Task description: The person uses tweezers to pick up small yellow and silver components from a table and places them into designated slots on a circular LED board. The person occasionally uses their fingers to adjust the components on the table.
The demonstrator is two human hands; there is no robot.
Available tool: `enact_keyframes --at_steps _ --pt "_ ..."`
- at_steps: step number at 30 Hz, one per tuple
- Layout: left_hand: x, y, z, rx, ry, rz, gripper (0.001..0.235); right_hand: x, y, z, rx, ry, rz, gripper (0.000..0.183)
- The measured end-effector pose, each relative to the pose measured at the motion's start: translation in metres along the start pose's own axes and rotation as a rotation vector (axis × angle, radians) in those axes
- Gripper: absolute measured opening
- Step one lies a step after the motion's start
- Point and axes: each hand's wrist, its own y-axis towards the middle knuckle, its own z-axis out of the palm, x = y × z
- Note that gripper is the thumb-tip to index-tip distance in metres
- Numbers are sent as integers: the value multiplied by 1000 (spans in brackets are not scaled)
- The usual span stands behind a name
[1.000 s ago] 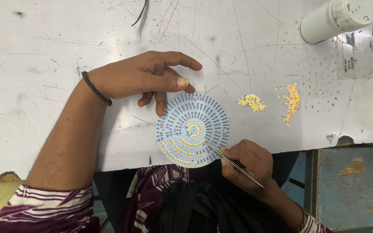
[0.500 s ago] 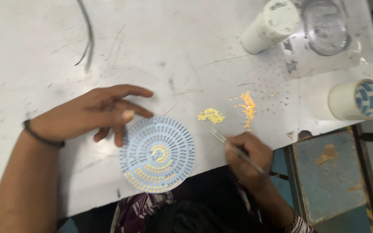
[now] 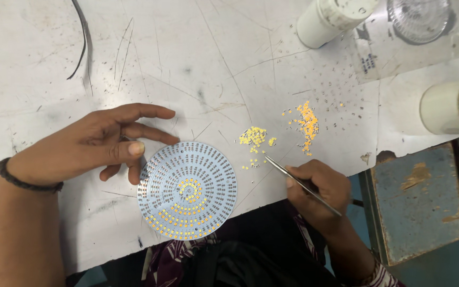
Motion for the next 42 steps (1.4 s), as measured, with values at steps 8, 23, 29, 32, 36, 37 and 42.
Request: enact_keyframes --at_steps 8,23,29,32,36,37,42 --pt "-3 0 1 -10 38 -14 68 2 -1 9 75 14 -169 15" --pt "-2 -3 1 6 34 37 65 5 2 7 156 61 -149 15" --pt "0 -6 0 11 83 70 64 12 14 20 431 154 -218 15" --pt "-2 -4 2 -20 137 61 66 14 18 27 451 149 -287 17" --pt "-6 -4 4 -68 190 -33 70 20 17 35 405 146 -350 18" --pt "-6 -4 4 -79 199 -72 71 21 17 36 394 147 -360 18" --pt "-6 -3 5 -49 165 31 68 22 19 34 443 151 -326 21"
